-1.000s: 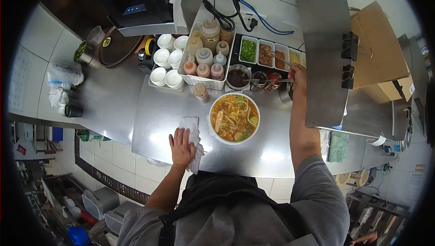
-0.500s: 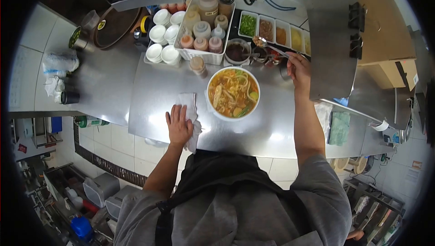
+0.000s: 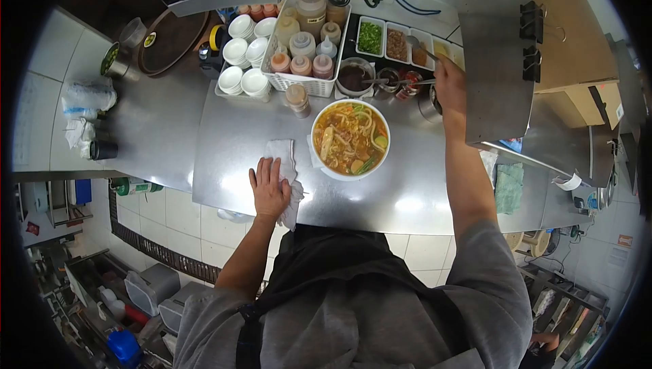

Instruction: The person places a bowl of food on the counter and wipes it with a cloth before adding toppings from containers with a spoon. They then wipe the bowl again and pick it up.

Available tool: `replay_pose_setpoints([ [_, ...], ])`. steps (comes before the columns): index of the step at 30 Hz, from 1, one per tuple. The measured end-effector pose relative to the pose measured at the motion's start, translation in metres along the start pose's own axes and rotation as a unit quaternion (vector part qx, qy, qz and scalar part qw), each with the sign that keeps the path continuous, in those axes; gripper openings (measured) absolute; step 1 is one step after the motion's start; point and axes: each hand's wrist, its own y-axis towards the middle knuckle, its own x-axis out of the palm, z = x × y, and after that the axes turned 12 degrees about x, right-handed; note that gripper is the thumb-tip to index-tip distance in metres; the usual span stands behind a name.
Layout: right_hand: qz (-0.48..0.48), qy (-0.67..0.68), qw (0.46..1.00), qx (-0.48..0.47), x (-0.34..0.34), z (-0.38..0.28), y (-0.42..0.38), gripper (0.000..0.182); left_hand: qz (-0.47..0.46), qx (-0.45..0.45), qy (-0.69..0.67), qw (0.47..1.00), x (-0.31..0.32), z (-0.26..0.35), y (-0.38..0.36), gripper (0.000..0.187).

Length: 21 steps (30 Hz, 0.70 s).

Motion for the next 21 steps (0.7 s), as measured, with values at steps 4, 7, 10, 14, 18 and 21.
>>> replay_pose_setpoints([
  [4,-0.156,-0.199,0.967,-0.011,0.046,0.005,0.046,0.019,-0.002,-0.005,-0.002,1.0,-0.001,0.0,0.002,0.056],
  [7,-0.199,-0.244,0.945,-0.083,0.085,0.025,0.047,0.017,0.0,-0.009,0.001,1.0,0.0,-0.001,0.001,0.056],
  [10,-0.219,-0.236,0.944,-0.071,0.082,0.028,0.034,0.022,-0.005,-0.012,-0.003,1.0,-0.003,0.0,0.0,0.056],
  [14,-0.202,-0.228,0.951,-0.047,0.06,0.02,0.026,0.029,-0.003,-0.01,-0.007,1.0,-0.003,-0.001,0.0,0.057],
  [18,-0.087,-0.165,0.978,-0.088,0.064,-0.018,0.03,0.03,-0.001,-0.009,-0.011,1.0,-0.004,-0.003,0.002,0.057],
  [21,-0.187,-0.012,0.982,-0.002,0.103,-0.059,0.025,0.034,-0.006,-0.009,-0.01,1.0,-0.005,-0.002,0.002,0.057],
])
